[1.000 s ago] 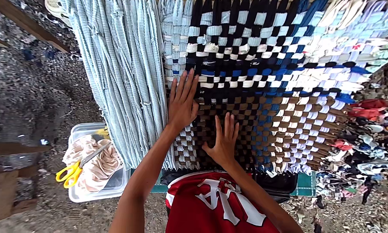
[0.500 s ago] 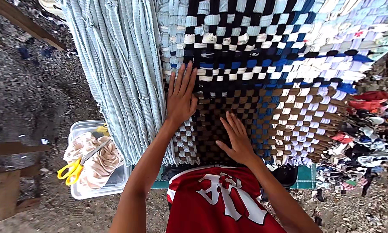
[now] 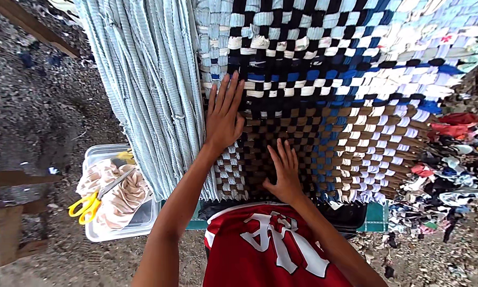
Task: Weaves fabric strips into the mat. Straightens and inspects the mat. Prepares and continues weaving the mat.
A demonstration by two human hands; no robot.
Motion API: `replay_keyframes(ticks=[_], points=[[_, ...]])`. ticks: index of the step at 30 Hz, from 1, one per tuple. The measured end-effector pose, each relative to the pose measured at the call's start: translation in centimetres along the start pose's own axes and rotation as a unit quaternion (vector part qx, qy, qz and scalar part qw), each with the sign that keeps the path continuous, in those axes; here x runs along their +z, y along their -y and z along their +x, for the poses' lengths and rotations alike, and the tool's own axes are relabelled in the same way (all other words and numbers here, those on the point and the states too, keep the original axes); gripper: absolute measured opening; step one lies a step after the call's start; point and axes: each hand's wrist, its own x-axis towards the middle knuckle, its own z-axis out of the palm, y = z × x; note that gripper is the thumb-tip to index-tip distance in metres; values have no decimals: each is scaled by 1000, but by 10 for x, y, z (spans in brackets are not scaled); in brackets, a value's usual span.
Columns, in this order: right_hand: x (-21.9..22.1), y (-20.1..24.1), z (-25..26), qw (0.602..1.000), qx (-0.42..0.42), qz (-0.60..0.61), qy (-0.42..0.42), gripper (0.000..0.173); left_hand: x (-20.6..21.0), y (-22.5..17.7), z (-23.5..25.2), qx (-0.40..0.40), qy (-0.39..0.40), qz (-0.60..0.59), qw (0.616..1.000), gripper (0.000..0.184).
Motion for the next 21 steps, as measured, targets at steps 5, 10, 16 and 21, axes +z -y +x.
replay_keyframes(ticks=[5, 10, 16, 21], points=[[-24, -13, -10, 998, -33, 35, 50, 85, 0, 0, 0, 4, -9, 7, 1000, 71], [-12, 17, -21, 999, 4, -20, 33, 111, -1, -3, 0, -1, -5, 9, 1000, 71], [-4, 28, -19, 998, 27, -44, 31, 131, -3, -1, 0, -3, -1, 18, 1000, 71], [2, 33, -18, 997, 46, -31, 47, 133, 0, -2, 0, -5, -2, 22, 1000, 71]])
